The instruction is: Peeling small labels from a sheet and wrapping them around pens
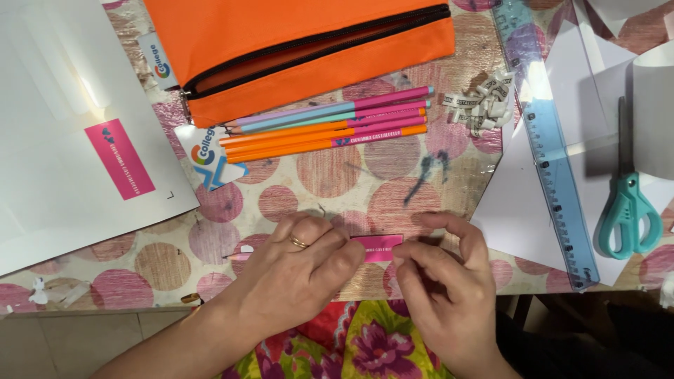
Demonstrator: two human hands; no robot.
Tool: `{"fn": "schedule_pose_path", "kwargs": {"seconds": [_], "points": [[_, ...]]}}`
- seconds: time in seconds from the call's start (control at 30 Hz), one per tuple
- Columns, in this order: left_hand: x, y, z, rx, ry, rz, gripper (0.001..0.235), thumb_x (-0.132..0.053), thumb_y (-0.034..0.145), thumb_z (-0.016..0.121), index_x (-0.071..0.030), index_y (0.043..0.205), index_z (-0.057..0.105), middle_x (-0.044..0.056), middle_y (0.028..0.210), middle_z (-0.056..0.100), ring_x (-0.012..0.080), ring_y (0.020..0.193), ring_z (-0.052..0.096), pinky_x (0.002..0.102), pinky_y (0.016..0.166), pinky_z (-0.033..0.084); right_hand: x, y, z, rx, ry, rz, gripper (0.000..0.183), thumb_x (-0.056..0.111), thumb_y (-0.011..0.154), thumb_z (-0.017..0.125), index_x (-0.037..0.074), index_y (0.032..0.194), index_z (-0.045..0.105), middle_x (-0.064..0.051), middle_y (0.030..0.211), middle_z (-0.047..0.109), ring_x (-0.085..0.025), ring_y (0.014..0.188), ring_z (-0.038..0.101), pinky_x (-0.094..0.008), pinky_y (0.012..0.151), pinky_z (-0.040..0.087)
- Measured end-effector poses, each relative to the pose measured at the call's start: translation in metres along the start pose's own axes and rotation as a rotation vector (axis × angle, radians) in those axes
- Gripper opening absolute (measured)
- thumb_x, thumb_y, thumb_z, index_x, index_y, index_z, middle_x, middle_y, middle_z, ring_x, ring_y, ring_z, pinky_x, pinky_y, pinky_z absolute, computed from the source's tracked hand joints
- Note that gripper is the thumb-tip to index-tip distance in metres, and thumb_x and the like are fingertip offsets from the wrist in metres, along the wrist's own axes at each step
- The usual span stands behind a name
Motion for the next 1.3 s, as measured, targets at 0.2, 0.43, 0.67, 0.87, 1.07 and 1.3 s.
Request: {"fn": "schedule_pose_path", "kwargs": {"seconds": [0.2, 0.43, 0.67, 0.87, 1.07, 1.3], "points": [[0.004, -0.004, -0.004, -0.031, 0.020, -0.023, 0.025, 0.002, 0.095, 0.060, -0.003, 0.119, 0.052, 0.008, 0.100, 0.067, 0.0285, 0.099, 0.058, 0.044, 0.082, 0.049, 0.004, 0.000, 0.000, -0.006, -0.049, -0.030, 0.012, 0.001, 0.089, 0.069, 0.003, 0.098, 0.077, -0.018, 0.129, 0.055, -0.013, 0.081, 0.076, -0.021, 0.065, 0.059], [0.022, -0.023, -0.027, -0.057, 0.021, -0.111, 0.018, -0.014, 0.097, 0.070, -0.007, 0.113, 0.066, 0.008, 0.113, 0.067, 0.0290, 0.102, 0.059, 0.044, 0.087, 0.043, 0.007, 0.001, 0.003, 0.009, -0.079, -0.003, 0.010, 0.002, 0.089, 0.070, 0.003, 0.095, 0.078, -0.018, 0.129, 0.057, -0.013, 0.078, 0.074, -0.020, 0.058, 0.056], [0.027, -0.036, -0.019, -0.007, -0.078, -0.073, 0.017, -0.005, 0.090, 0.072, -0.010, 0.106, 0.069, 0.004, 0.116, 0.069, 0.0281, 0.106, 0.059, 0.043, 0.088, 0.045, 0.018, -0.002, 0.006, -0.031, -0.201, -0.136, 0.011, -0.005, 0.088, 0.070, 0.002, 0.094, 0.076, -0.026, 0.129, 0.055, -0.025, 0.098, 0.077, -0.031, 0.080, 0.062], [0.026, -0.037, -0.021, -0.004, -0.083, -0.064, 0.018, -0.001, 0.093, 0.068, -0.007, 0.109, 0.068, 0.005, 0.107, 0.067, 0.0316, 0.106, 0.059, 0.043, 0.086, 0.044, 0.022, -0.011, 0.008, -0.036, -0.404, -0.196, 0.012, 0.001, 0.088, 0.076, 0.006, 0.099, 0.078, -0.023, 0.121, 0.056, -0.033, 0.120, 0.068, -0.042, 0.096, 0.060], [0.026, -0.036, -0.026, -0.066, -0.040, -0.063, 0.011, -0.005, 0.098, 0.067, -0.009, 0.108, 0.067, 0.005, 0.112, 0.067, 0.0268, 0.097, 0.060, 0.040, 0.082, 0.043, 0.023, -0.021, 0.007, -0.074, -0.435, -0.261, 0.024, 0.014, 0.083, 0.089, 0.012, 0.105, 0.078, -0.013, 0.115, 0.064, -0.022, 0.098, 0.066, -0.035, 0.097, 0.055], [0.029, -0.035, -0.024, -0.061, 0.010, -0.071, 0.011, -0.011, 0.098, 0.063, -0.013, 0.108, 0.068, 0.003, 0.105, 0.066, 0.0266, 0.093, 0.060, 0.040, 0.082, 0.043, 0.031, -0.013, 0.038, 0.025, -0.433, -0.494, 0.025, 0.022, 0.087, 0.086, 0.013, 0.106, 0.074, -0.012, 0.100, 0.060, -0.027, 0.089, 0.060, -0.041, 0.087, 0.051]]}}
Point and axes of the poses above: each hand's wrist, its own y-axis towards the middle knuckle, its own z-axis out of the palm, x = y × z, the point moved 8 cm from there along y, towards the middle knuckle
